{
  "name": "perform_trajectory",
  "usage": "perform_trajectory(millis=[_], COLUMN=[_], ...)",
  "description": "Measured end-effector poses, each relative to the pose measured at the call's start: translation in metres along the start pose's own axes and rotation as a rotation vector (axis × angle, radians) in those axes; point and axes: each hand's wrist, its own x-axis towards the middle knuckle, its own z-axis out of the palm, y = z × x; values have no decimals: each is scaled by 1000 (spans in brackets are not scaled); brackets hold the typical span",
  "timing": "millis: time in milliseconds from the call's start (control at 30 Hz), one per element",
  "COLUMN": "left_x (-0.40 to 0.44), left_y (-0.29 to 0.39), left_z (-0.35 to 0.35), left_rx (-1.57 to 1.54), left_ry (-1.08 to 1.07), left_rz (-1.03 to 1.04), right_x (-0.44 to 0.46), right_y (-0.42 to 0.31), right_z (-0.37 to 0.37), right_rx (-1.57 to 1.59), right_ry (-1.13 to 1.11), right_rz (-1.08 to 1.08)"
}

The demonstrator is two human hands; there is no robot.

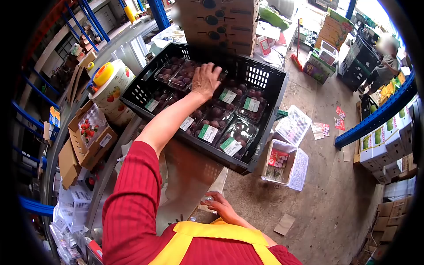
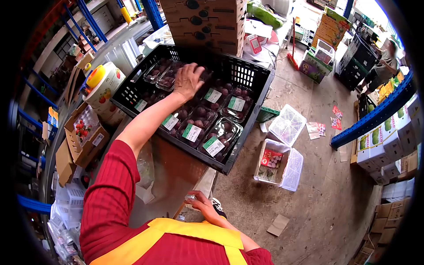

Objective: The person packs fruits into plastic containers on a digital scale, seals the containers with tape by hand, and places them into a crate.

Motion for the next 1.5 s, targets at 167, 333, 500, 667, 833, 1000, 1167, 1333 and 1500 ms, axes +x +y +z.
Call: perform_trajectory(millis=[167,333,500,667,833,1000,1167,1333,1500], left_x=[-16,-38,-172,-394,-508,-608,-680,-734,-754], left_y=[-14,3,-17,-12,12,26,58,76,90], left_z=[42,-9,-159,-206,-265,-304,-323,-352,-352], left_rx=[463,-366,-834,-1379,-986,-787,-657,-581,-976], left_ry=[-504,-247,170,-37,123,244,434,324,468], left_rz=[296,141,-16,-588,-668,-754,-888,-982,-1216], right_x=[12,24,42,62,68,63,43,19,12], right_y=[-8,-9,-58,-56,-5,58,105,131,150], right_z=[7,21,68,126,200,254,300,334,340], right_rx=[-88,-90,130,26,10,-80,-172,-407,-603], right_ry=[-68,-65,-262,-468,-720,-887,-987,-908,-975], right_rz=[-83,-188,-254,-87,174,423,552,535,388])
